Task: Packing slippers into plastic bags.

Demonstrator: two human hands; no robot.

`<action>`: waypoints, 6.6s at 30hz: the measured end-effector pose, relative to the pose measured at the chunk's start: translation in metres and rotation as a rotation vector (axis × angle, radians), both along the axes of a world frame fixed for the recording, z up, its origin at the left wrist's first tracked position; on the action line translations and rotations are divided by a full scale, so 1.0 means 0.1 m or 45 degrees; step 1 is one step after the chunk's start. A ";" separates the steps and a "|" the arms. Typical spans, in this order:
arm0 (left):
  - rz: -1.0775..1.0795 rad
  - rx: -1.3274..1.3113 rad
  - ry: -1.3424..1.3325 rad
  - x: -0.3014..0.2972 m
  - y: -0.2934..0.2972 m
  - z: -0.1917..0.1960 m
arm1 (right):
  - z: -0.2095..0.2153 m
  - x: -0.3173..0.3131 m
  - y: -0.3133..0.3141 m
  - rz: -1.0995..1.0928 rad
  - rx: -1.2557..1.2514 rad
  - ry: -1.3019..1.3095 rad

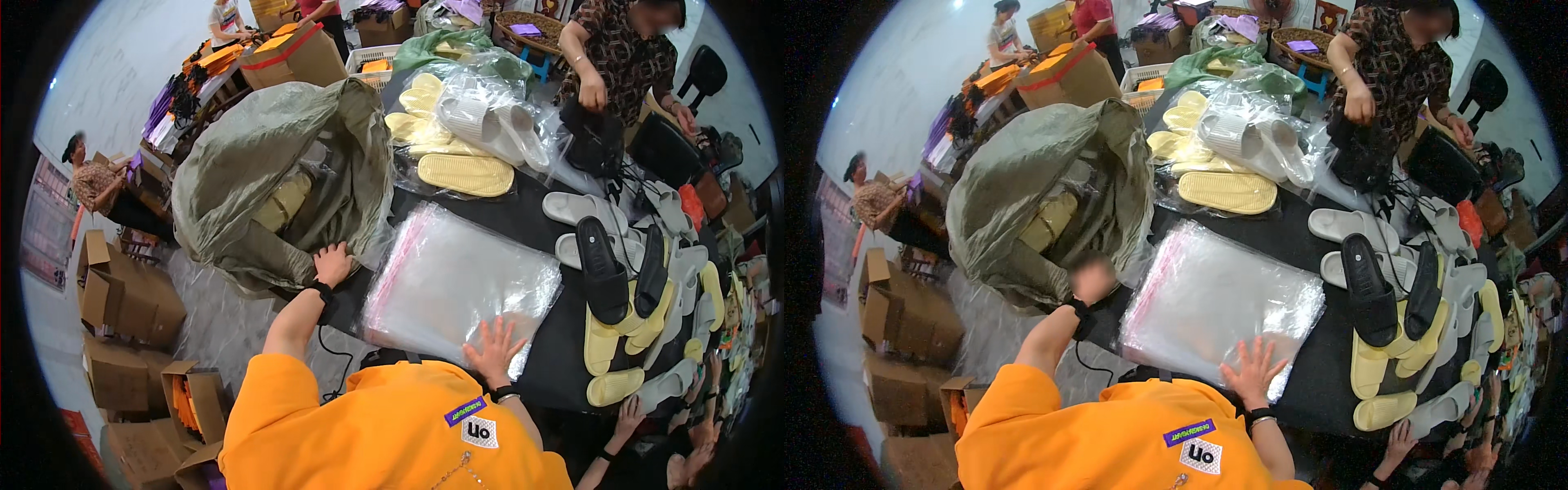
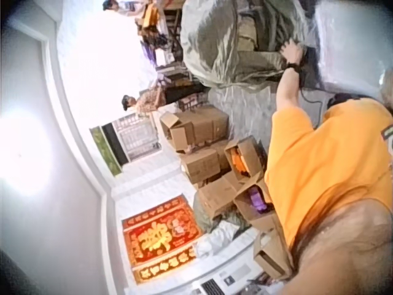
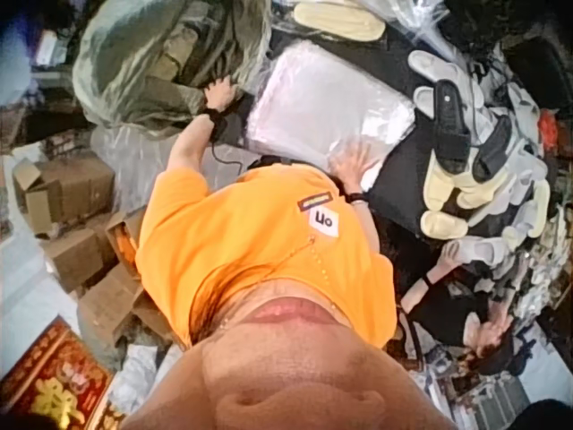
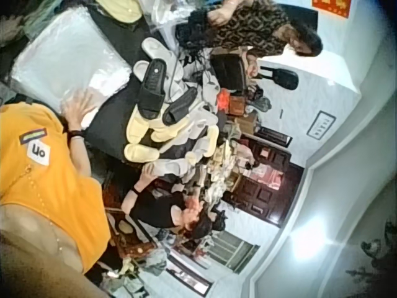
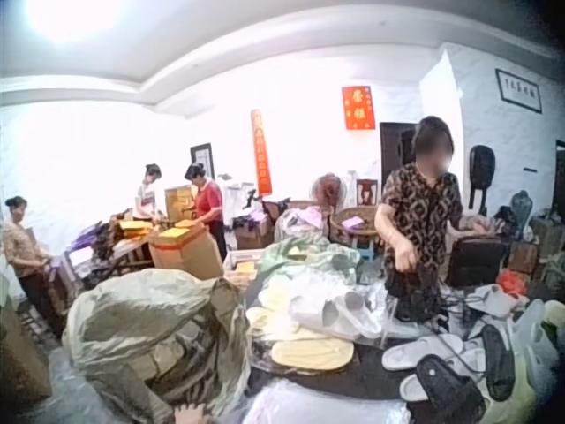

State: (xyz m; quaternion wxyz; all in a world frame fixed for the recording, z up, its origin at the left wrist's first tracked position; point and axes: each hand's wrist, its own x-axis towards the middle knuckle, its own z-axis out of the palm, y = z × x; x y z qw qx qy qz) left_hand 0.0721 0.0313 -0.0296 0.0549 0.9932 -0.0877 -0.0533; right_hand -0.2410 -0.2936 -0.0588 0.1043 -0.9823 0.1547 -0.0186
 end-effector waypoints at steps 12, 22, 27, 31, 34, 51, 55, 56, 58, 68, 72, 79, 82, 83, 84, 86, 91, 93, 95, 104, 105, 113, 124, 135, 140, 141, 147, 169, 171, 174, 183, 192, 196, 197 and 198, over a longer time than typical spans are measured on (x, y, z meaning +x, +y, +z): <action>-0.361 -1.027 -0.021 0.65 -1.51 0.34 | -0.07 0.00 -0.09 0.016 0.075 -0.034; -0.273 -1.380 0.668 1.04 -3.28 0.67 | -0.11 0.01 -0.21 0.066 -0.029 -0.057; 0.083 -1.666 1.176 1.03 -3.94 0.48 | -0.28 0.00 -0.22 0.054 -0.066 -0.070; 0.290 -1.823 1.238 1.00 -4.39 0.33 | -0.32 0.02 -0.22 0.040 -0.018 -0.077; 0.456 -2.020 1.306 1.13 -4.62 0.12 | -0.32 0.00 -0.22 0.050 0.009 -0.051; 0.421 -2.544 0.716 1.04 -3.98 0.74 | -0.27 0.02 -0.27 0.098 -0.098 -0.043; 0.146 -2.277 0.814 0.75 -3.15 0.99 | -0.23 0.03 -0.31 0.106 -0.067 -0.236; 0.144 -2.246 0.882 0.65 -2.95 0.97 | -0.19 0.03 -0.29 0.100 -0.062 -0.224; 0.242 -2.129 0.996 0.19 -2.67 1.25 | -0.11 0.03 -0.27 0.072 -0.065 -0.204; 0.150 -1.233 1.004 -0.55 -1.55 0.34 | 0.09 -0.01 -0.33 0.112 0.147 0.082; -0.218 -1.052 0.458 -0.30 -1.37 0.48 | -0.07 0.00 -0.26 0.081 0.055 -0.195; -0.363 -0.923 0.577 -0.31 -0.78 0.99 | -0.08 0.00 -0.26 -0.008 0.197 -0.230; -0.228 -0.639 1.051 -0.58 -0.36 1.00 | -0.06 0.03 -0.38 -0.151 0.566 -0.160; -0.221 -0.777 1.250 -0.68 -0.17 0.87 | 0.02 0.07 -0.40 -0.186 0.685 -0.278; -0.241 -0.653 1.353 -0.84 -0.19 0.94 | 0.10 0.12 -0.43 -0.226 0.793 -0.390; -0.301 -0.686 1.525 -1.09 -0.22 0.85 | 0.07 0.18 -0.51 -0.317 0.807 -0.507; -0.335 -0.785 1.369 -1.27 -0.60 0.60 | 0.25 0.60 -0.54 -0.290 0.867 -0.614; -0.331 -0.823 1.183 -1.28 -0.70 0.52 | 0.27 0.68 -0.60 -0.265 0.938 -0.496; -0.431 -0.727 0.912 -1.30 -0.79 0.49 | 0.10 0.73 -0.70 -0.187 0.950 -0.331; -1.101 -0.748 -0.249 -1.13 -1.46 0.08 | -0.26 0.86 -0.89 -0.375 1.114 -0.361; -1.041 -0.690 -0.263 -1.08 -1.57 0.08 | -0.29 0.84 -0.91 -0.407 1.135 -0.364; -0.822 -0.702 -0.147 -0.70 -2.22 0.13 | 0.22 0.63 -0.61 -0.390 1.410 -0.211; -1.071 -0.860 0.264 -0.71 -2.18 0.49 | 0.51 0.50 -1.13 -1.012 1.273 -0.795; -0.823 -1.010 0.557 -0.80 -2.27 0.51 | -0.06 0.16 -0.84 -0.699 1.574 -0.440; -0.798 -1.073 0.444 -1.03 -2.40 0.31 | -0.10 -0.04 -0.75 -0.722 1.520 -0.420; -0.761 -1.128 0.446 -1.05 -2.41 0.19 | 0.01 -0.05 -0.73 -0.709 1.531 -0.412; -0.976 -0.793 0.515 -1.00 -2.43 0.08 | 0.31 -0.11 -0.72 -0.772 1.466 -0.318; -1.168 -0.611 0.071 -1.02 -1.68 0.01 | 0.50 -0.13 -0.75 -0.655 1.030 -0.381; -1.154 -0.692 0.015 -1.03 -1.56 0.01 | 0.47 -0.20 -0.75 -0.707 1.001 -0.434; -1.150 -0.610 -0.208 -0.97 -1.12 -0.11 | 0.44 -0.35 -0.71 -0.775 0.963 -0.477; 0.186 -1.587 0.247 -0.15 0.36 -0.42 | 0.47 -0.38 -0.59 -0.816 0.907 -0.498; -0.277 -1.528 -0.289 0.00 -0.68 1.98 | 0.51 -0.30 -0.51 -0.650 0.957 -0.353; -0.586 -1.148 -0.099 -0.22 -1.53 1.76 | 0.47 -0.29 -0.42 -0.610 0.931 -0.226; -0.798 -1.121 -0.134 -0.37 -1.77 1.59 | 0.46 -0.28 -0.40 -0.584 0.907 -0.203; -0.866 -1.056 0.084 -0.48 -2.04 1.35 | 0.43 -0.28 -0.39 -0.573 0.908 -0.221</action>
